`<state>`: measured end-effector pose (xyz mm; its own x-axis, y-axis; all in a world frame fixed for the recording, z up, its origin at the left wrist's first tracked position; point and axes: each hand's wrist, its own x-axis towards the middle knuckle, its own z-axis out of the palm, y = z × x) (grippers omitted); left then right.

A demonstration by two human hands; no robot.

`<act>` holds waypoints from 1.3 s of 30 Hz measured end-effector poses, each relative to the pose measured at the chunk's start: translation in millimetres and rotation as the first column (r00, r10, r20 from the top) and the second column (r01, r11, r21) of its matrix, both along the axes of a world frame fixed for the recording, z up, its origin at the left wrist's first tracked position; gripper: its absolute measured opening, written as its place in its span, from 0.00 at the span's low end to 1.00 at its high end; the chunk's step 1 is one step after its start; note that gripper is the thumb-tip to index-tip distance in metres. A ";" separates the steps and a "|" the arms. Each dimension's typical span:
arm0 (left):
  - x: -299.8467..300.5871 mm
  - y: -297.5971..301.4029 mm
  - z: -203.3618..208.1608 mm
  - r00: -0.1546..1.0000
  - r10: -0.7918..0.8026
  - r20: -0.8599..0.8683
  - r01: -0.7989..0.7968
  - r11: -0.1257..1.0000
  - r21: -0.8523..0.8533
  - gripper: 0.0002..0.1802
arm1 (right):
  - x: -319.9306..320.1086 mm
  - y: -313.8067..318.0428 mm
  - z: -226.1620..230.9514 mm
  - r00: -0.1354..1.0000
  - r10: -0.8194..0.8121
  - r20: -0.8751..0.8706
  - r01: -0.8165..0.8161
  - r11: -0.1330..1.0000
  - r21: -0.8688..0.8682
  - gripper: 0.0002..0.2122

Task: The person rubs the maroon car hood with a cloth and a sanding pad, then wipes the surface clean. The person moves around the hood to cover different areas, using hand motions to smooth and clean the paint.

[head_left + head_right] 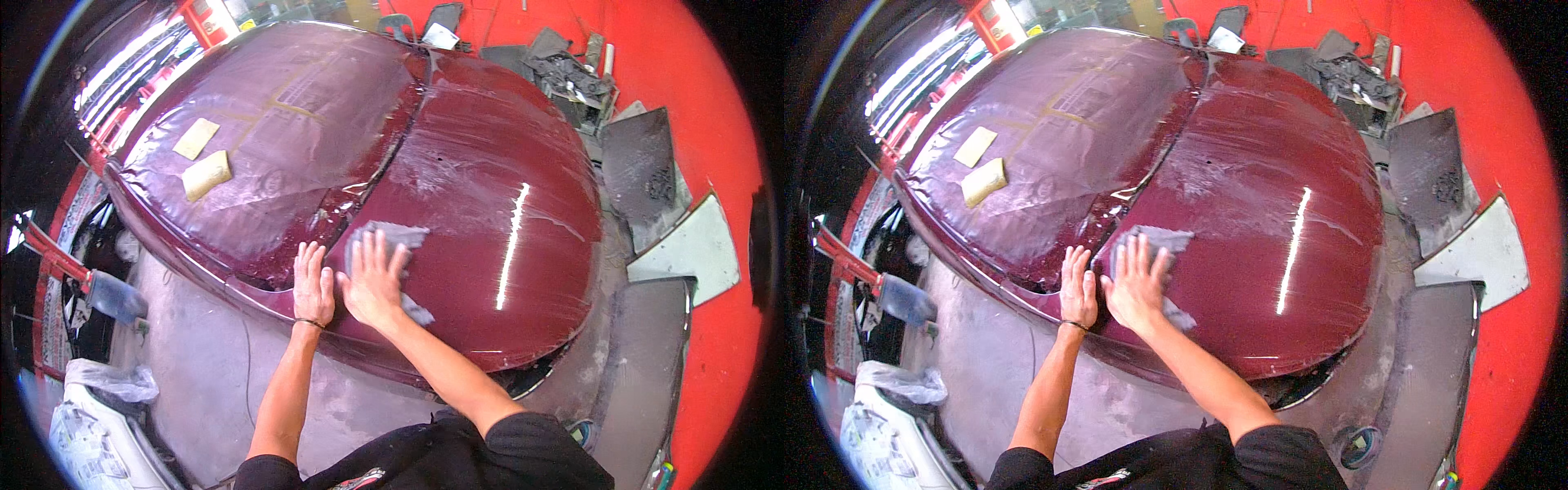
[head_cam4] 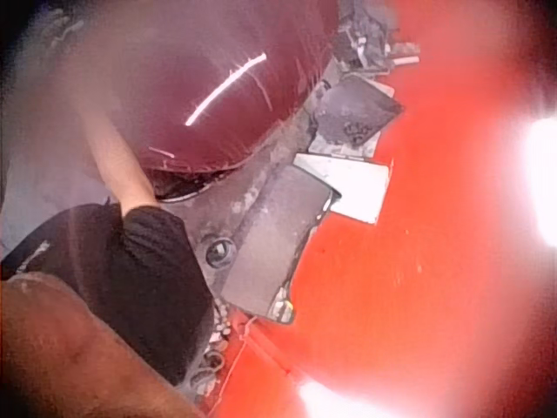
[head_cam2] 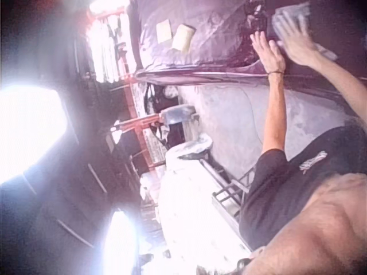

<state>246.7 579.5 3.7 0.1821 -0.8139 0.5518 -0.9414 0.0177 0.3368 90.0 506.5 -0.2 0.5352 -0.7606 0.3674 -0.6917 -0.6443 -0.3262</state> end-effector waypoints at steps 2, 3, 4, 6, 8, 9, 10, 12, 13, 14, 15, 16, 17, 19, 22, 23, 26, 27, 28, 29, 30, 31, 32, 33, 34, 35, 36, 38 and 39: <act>1.1 -3.9 -2.4 1.000 -0.009 0.019 0.008 1.000 0.029 0.27 | 30.1 -29.7 1.7 0.999 0.037 -0.036 -0.038 0.999 -0.038 0.36; -4.2 -7.2 0.8 0.999 0.002 0.042 -0.005 0.998 0.058 0.27 | 36.3 -52.8 0.5 0.999 0.032 -0.019 -0.033 0.998 -0.047 0.35; -5.9 -8.1 1.1 0.999 0.009 0.051 -0.012 0.998 0.061 0.27 | 33.8 -76.9 -2.2 1.000 0.001 -0.002 -0.001 1.000 -0.027 0.34; -7.6 -3.7 3.2 0.998 0.024 0.057 -0.029 0.996 0.086 0.27 | 6.2 -123.5 -4.6 0.997 -0.083 -0.004 0.083 0.997 0.006 0.31; -4.9 3.7 3.7 0.996 0.025 0.080 -0.036 0.991 0.131 0.28 | -52.7 -164.0 -11.1 0.982 -0.185 -0.041 0.184 0.982 -0.031 0.30; -2.6 9.9 6.4 0.995 0.035 0.097 -0.049 0.986 0.156 0.28 | -86.7 -181.1 -8.4 0.965 -0.246 -0.091 0.245 0.969 -0.025 0.29; -4.6 10.6 7.9 0.992 0.051 0.115 -0.071 0.980 0.185 0.29 | -127.0 -200.1 -8.9 0.945 -0.325 -0.037 0.325 0.946 -0.017 0.27; -7.6 9.0 10.5 0.986 0.049 0.157 -0.084 0.969 0.230 0.29 | -214.2 -242.3 -40.6 0.862 -0.506 -0.032 0.506 0.862 -0.010 0.27; -9.7 6.8 11.3 0.984 0.040 0.171 -0.083 0.964 0.251 0.29 | -261.8 -258.6 -63.7 0.801 -0.596 -0.053 0.594 0.803 -0.053 0.27; -10.8 6.8 15.6 0.978 0.033 0.206 -0.092 0.955 0.281 0.30 | -308.7 -276.1 -87.6 0.760 -0.635 -0.137 0.645 0.763 0.038 0.27; -15.2 -1.3 16.9 0.979 0.019 0.205 -0.078 0.957 0.281 0.30 | -370.1 -294.0 -125.6 0.715 -0.685 -0.141 0.692 0.722 -0.003 0.28; -18.0 -3.8 15.9 0.979 0.012 0.201 -0.071 0.954 0.291 0.30 | -417.4 -299.0 -154.1 0.659 -0.746 -0.091 0.752 0.653 0.089 0.29; -24.2 -17.3 8.1 0.986 -0.021 0.167 -0.027 0.960 0.279 0.30 | -494.8 -307.9 -177.1 0.633 -0.773 -0.053 0.772 0.624 0.125 0.29; -17.3 -2.6 14.1 0.982 0.008 0.187 -0.069 0.945 0.321 0.30 | -496.9 -281.4 -199.3 0.519 -0.851 -0.077 0.800 0.452 0.394 0.31; -19.6 -4.7 16.4 0.986 0.010 0.167 -0.066 0.941 0.333 0.30 | -491.7 -251.0 -202.6 0.493 -0.869 0.040 0.775 0.460 0.435 0.31; -24.6 -16.3 11.0 0.991 -0.028 0.130 -0.013 0.952 0.306 0.30 | -511.4 -246.4 -200.6 0.560 -0.828 -0.021 0.798 0.533 0.279 0.31; -16.4 -2.7 18.5 0.990 -0.007 0.142 -0.037 0.953 0.299 0.30 | -363.2 -178.7 -165.0 0.722 -0.683 -0.106 0.691 0.718 0.080 0.30; -12.6 0.5 17.4 0.990 -0.002 0.144 -0.040 0.955 0.292 0.30 | -309.8 -154.3 -128.6 0.773 -0.609 -0.176 0.621 0.784 0.012 0.31; -11.6 1.9 16.7 0.991 0.003 0.131 -0.041 0.958 0.282 0.30 | -257.9 -126.8 -85.7 0.834 -0.529 -0.157 0.541 0.839 0.050 0.31; -12.5 1.0 16.7 0.993 0.002 0.116 -0.034 0.963 0.268 0.30 | -217.2 -106.4 -57.5 0.883 -0.450 -0.137 0.462 0.883 0.080 0.32; -13.7 -2.8 15.0 0.994 0.004 0.107 -0.031 0.967 0.252 0.30 | -182.3 -91.6 -54.0 0.905 -0.403 -0.136 0.413 0.909 0.055 0.34; -13.0 -2.6 12.7 0.994 0.010 0.106 -0.035 0.970 0.239 0.30 | -142.8 -77.5 -30.8 0.934 -0.304 -0.187 0.328 0.938 0.112 0.36; -14.3 -5.1 10.1 0.995 0.008 0.102 -0.031 0.974 0.225 0.30 | -109.9 -67.9 -22.9 0.959 -0.240 -0.151 0.255 0.963 0.090 0.37; -14.2 -6.5 9.5 0.994 0.013 0.106 -0.035 0.977 0.212 0.30 | -79.3 -62.2 -23.1 0.981 -0.159 -0.113 0.163 0.986 0.027 0.36; -14.5 -7.7 9.3 0.995 0.012 0.097 -0.031 0.980 0.199 0.30 | -51.6 -59.1 -19.5 0.992 -0.089 -0.084 0.086 0.996 -0.038 0.36; -15.1 -8.2 9.0 0.995 0.015 0.096 -0.033 0.982 0.185 0.30 | -27.3 -61.1 -20.3 0.997 -0.032 -0.064 0.028 0.998 -0.061 0.35; -15.1 -7.7 9.4 0.994 0.020 0.104 -0.039 0.983 0.182 0.29 | -8.3 -66.8 -17.1 0.999 -0.008 -0.050 0.005 0.998 -0.066 0.35; -14.6 -3.0 12.0 0.993 0.028 0.117 -0.050 0.981 0.190 0.29 | 20.6 -93.0 -17.5 1.000 -0.024 -0.008 0.024 0.997 -0.078 0.35; -16.0 -4.2 10.8 0.994 0.021 0.105 -0.041 0.981 0.192 0.29 | 28.5 -114.7 -18.4 0.997 -0.076 0.011 0.077 0.993 -0.091 0.35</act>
